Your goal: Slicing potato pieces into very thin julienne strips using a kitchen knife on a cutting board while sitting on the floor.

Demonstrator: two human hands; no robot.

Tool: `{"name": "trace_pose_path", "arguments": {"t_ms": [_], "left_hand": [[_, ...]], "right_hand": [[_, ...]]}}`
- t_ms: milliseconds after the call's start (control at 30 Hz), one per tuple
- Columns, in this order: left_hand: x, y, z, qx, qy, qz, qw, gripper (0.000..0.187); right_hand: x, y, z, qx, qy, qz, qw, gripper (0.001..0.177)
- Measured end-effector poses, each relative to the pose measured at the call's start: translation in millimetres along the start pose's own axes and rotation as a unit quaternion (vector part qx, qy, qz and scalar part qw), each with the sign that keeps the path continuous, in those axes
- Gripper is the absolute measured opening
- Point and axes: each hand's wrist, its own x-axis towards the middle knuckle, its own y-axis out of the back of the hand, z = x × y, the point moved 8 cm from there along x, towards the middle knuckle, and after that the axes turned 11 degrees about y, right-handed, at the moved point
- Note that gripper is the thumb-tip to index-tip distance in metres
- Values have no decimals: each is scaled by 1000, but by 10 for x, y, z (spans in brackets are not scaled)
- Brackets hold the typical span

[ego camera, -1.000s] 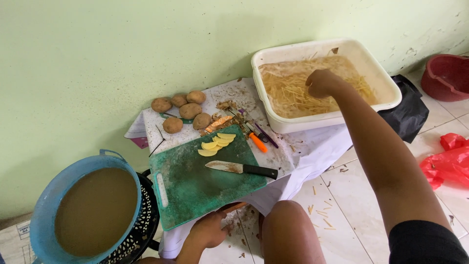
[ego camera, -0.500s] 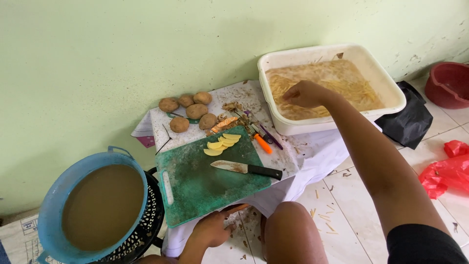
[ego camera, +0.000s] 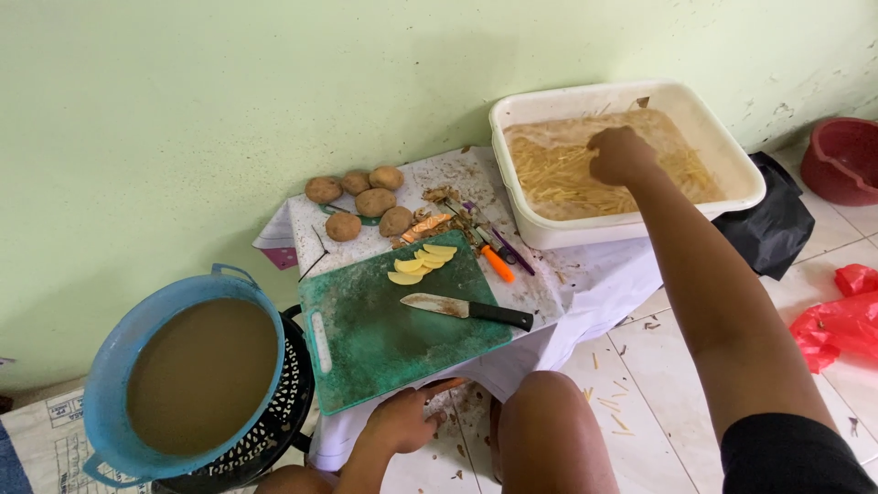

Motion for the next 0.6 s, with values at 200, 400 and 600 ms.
{"name": "trace_pose_path", "arguments": {"t_ms": [200, 400, 600], "left_hand": [[366, -274, -310, 23, 40, 1, 999, 52], [274, -212, -276, 7, 50, 9, 999, 52], [258, -210, -232, 3, 38, 5, 999, 45]], "right_hand": [[-70, 282, 166, 5, 40, 184, 982, 18], [-226, 323, 329, -9, 63, 171, 983, 33], [-461, 347, 174, -96, 31, 175, 979, 25]]}}
